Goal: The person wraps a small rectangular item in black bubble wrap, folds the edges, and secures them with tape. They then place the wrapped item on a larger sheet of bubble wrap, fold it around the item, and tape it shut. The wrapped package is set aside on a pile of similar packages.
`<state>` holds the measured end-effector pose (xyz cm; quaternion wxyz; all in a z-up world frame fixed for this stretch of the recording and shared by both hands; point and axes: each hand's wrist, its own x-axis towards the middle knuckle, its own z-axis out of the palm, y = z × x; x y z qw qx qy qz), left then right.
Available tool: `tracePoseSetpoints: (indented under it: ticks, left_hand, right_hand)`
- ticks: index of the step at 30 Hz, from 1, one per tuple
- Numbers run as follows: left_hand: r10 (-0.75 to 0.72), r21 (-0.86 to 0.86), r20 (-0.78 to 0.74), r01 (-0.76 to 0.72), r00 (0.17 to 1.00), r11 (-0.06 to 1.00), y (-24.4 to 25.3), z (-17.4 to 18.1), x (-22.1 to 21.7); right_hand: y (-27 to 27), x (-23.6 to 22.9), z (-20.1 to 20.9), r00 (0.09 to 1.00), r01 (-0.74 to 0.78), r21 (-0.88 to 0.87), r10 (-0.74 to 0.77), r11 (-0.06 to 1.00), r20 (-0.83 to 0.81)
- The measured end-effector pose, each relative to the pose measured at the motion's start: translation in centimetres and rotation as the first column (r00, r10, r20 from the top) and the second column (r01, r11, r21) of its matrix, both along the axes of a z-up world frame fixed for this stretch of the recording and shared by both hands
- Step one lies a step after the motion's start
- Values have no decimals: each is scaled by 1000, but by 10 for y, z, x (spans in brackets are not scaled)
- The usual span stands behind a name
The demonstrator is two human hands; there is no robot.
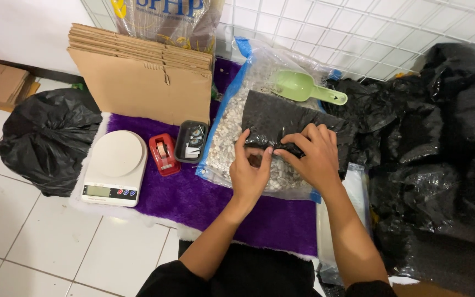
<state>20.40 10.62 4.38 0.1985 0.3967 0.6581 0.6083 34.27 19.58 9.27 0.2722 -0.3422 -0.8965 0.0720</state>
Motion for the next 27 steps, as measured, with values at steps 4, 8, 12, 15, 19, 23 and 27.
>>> tracePoseSetpoints:
  ticks: [4, 8, 12, 15, 19, 23, 27]
  left_hand:
    - [3, -10, 61, -3, 998, 1000, -2, 3, 1]
    - [4, -44, 136, 2, 991, 999, -2, 7, 3]
    - [50, -89, 35, -47, 998, 995, -3, 12, 2]
    - [111, -94, -57, -116, 992, 989, -4, 15, -4]
    - [112, 25, -229, -109, 967, 994, -1, -29, -15]
    - [223, 365, -433, -56, 873, 929, 7, -89, -22]
    - [195, 428, -672, 160, 714, 890, 13, -65, -37]
  right_hand:
    - [1, 1, -2, 1000, 4, 11, -3, 1000, -6]
    - [0, 1, -3, 1000, 11, 3, -10, 1000, -7]
    - [0, 0, -1, 1000, 13, 2, -13, 1000, 6]
    - [1, 0, -2, 1000, 19, 14, -19, 1000, 0]
    - [-1, -2, 0, 1000, 18, -3, -18, 1000, -3]
    - [4, 1, -3, 1000, 12, -11, -12, 1000, -9]
    - [2, -1, -1, 1000, -8, -17, 7, 1000, -29]
